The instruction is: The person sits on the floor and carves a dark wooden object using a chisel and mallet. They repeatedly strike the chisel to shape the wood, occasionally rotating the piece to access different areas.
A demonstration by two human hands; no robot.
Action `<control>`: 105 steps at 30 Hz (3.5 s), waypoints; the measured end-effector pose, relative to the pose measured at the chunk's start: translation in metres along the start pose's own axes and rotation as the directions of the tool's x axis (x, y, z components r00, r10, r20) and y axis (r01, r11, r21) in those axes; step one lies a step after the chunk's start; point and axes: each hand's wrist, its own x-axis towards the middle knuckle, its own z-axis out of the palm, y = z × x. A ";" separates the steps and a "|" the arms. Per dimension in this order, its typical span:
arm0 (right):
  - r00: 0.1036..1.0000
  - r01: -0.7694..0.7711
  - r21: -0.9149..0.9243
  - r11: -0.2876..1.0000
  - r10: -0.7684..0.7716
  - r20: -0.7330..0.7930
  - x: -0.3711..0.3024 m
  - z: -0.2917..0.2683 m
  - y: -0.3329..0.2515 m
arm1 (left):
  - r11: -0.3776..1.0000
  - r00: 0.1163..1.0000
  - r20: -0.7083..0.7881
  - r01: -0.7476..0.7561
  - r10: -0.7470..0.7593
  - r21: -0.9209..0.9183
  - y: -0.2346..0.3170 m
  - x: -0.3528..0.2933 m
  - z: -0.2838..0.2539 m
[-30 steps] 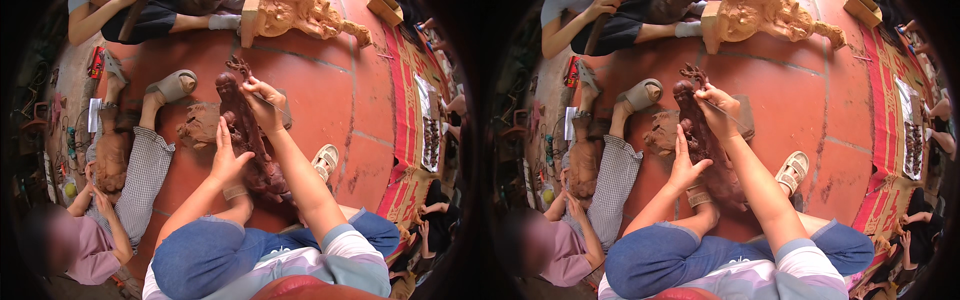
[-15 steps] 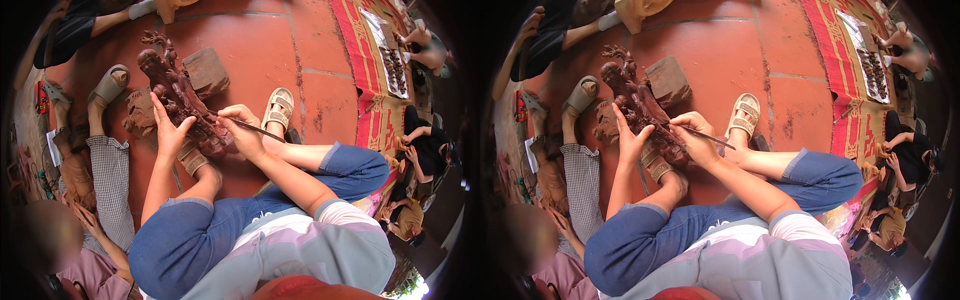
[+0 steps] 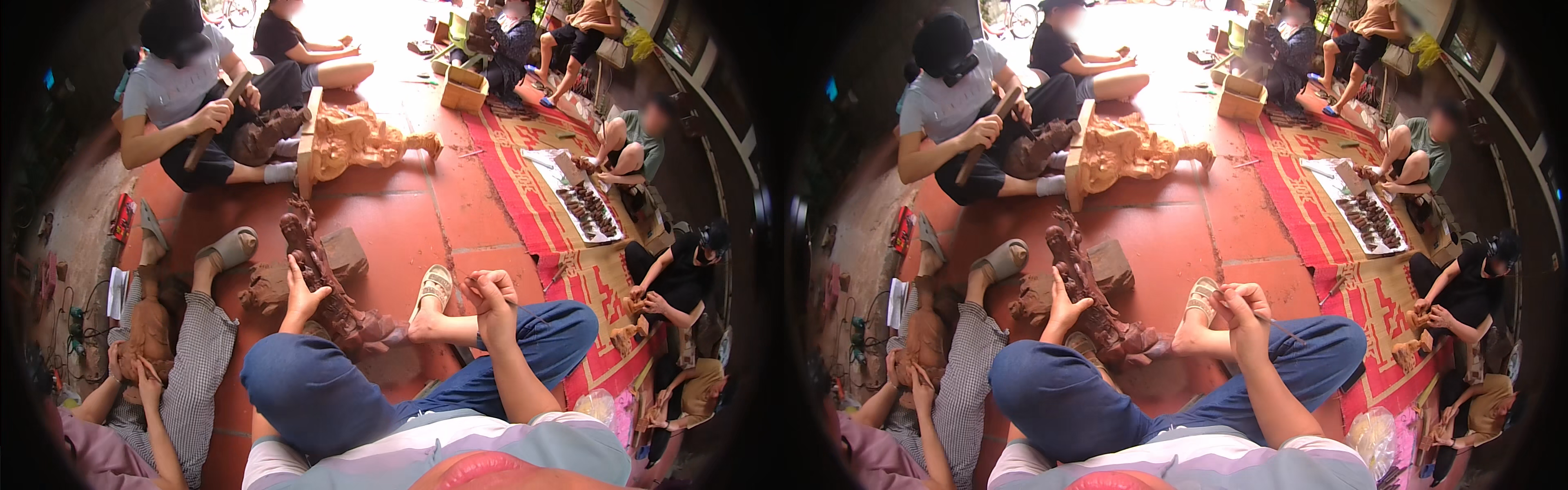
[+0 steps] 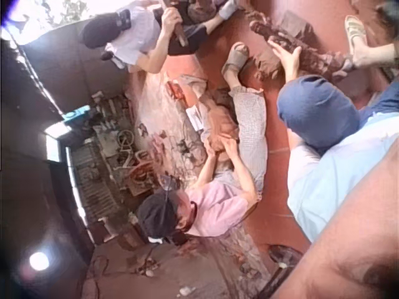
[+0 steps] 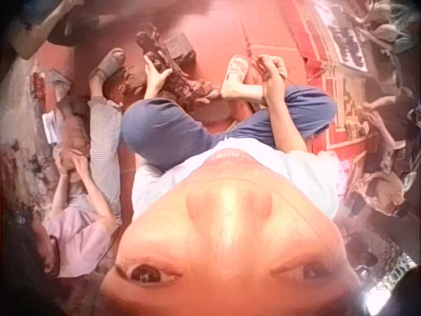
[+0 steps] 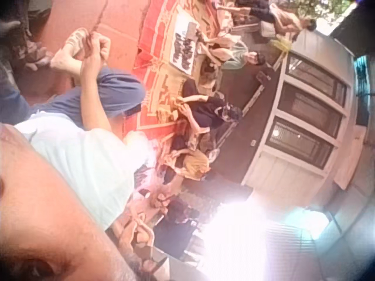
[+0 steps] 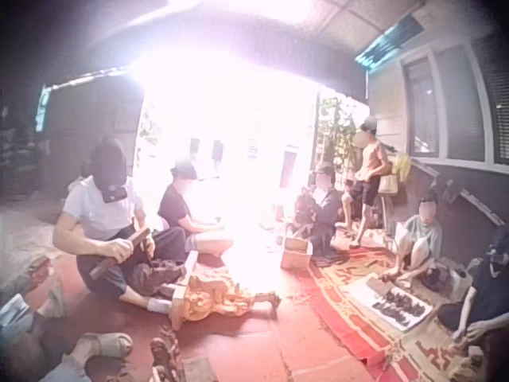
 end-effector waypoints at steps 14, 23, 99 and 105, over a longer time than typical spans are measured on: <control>0.976 0.077 -0.138 0.987 -0.046 0.214 -0.039 0.018 -0.012 | 0.997 0.997 0.012 -0.072 0.072 -0.023 -0.016 0.002 0.000; 0.982 -0.085 -0.084 0.993 0.097 0.162 -0.010 0.018 0.016 | 0.986 0.996 0.043 0.075 -0.082 0.151 -0.005 -0.003 -0.005; 0.913 -0.348 -0.313 0.884 0.396 0.103 0.180 0.204 0.285 | 0.972 0.983 0.066 0.181 -0.173 -0.152 0.022 0.027 -0.029; 0.905 -0.393 -0.283 0.875 0.423 0.051 0.182 0.203 0.282 | 0.973 0.983 0.066 0.177 -0.169 -0.146 0.021 0.026 -0.028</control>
